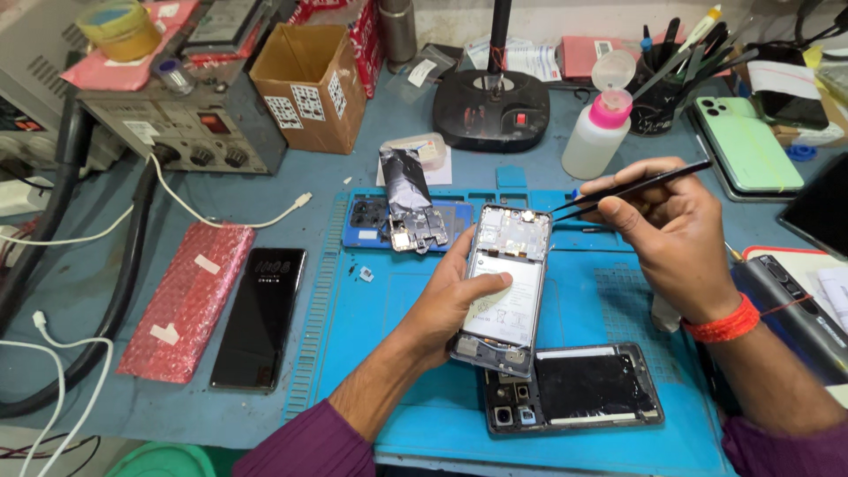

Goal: The person repairs a disassembled smartphone at a workbench. They pry at the phone's midframe with a spudger, press components into place, then hold the phone upright and use tweezers and a metal pry tool to work on the internal board and edges, repositioning the phone repeatedly on the blue mat.

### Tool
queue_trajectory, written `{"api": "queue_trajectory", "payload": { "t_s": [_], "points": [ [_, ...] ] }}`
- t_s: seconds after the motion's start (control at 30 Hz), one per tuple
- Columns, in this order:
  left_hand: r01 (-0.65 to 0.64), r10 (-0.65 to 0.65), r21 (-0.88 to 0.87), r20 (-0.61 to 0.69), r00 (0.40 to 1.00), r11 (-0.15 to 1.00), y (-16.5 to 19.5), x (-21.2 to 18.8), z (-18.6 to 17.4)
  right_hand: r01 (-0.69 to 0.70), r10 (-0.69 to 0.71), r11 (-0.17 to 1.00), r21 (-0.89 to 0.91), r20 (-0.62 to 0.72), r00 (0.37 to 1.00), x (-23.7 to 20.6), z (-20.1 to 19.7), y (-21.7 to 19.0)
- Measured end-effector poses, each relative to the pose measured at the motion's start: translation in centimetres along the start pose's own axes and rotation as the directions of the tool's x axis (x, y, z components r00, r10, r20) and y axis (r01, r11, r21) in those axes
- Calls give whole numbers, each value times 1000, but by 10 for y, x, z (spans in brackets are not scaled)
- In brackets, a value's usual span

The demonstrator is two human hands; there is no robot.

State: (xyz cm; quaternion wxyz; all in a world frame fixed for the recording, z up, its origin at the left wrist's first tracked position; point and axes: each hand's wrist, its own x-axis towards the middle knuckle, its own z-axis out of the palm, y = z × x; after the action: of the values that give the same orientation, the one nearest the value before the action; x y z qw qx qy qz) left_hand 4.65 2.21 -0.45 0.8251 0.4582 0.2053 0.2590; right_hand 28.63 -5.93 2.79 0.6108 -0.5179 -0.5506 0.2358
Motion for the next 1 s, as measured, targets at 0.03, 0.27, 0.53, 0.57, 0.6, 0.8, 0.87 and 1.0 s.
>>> {"api": "queue_trajectory", "payload": {
  "t_s": [0.03, 0.27, 0.53, 0.57, 0.6, 0.8, 0.87, 1.0],
  "points": [
    [3, -3, -2, -6, 1000, 1000, 0, -1, 0, 1, -1, 1000, -18, -5, 1000, -1, 0, -1],
    [24, -24, 4, -50, 998, 1000, 1, -3, 2, -25, 25, 1000, 15, -32, 999, -6, 7, 3],
    [37, -38, -11, -26, 999, 999, 5, -4, 4, -21, 24, 994, 106, -22, 999, -7, 9, 7],
    [33, -34, -10, -31, 999, 999, 5, -4, 4, -39, 40, 995, 94, -12, 999, -7, 8, 7],
    [31, -31, -10, -37, 999, 999, 5, -4, 3, -58, 58, 995, 83, -2, 998, -7, 8, 7],
    [-29, 30, 15, -97, 995, 999, 7, -5, 0, -250, 250, 968, -19, 93, 964, -9, 13, 11],
    [-67, 69, 25, -111, 991, 997, 9, -4, -1, -272, 277, 961, -56, 134, 951, -9, 18, 15],
    [-99, 103, 39, -151, 983, 994, 12, -5, -2, -216, 257, 952, -216, 186, 948, -11, 24, 20]
  ]
}}
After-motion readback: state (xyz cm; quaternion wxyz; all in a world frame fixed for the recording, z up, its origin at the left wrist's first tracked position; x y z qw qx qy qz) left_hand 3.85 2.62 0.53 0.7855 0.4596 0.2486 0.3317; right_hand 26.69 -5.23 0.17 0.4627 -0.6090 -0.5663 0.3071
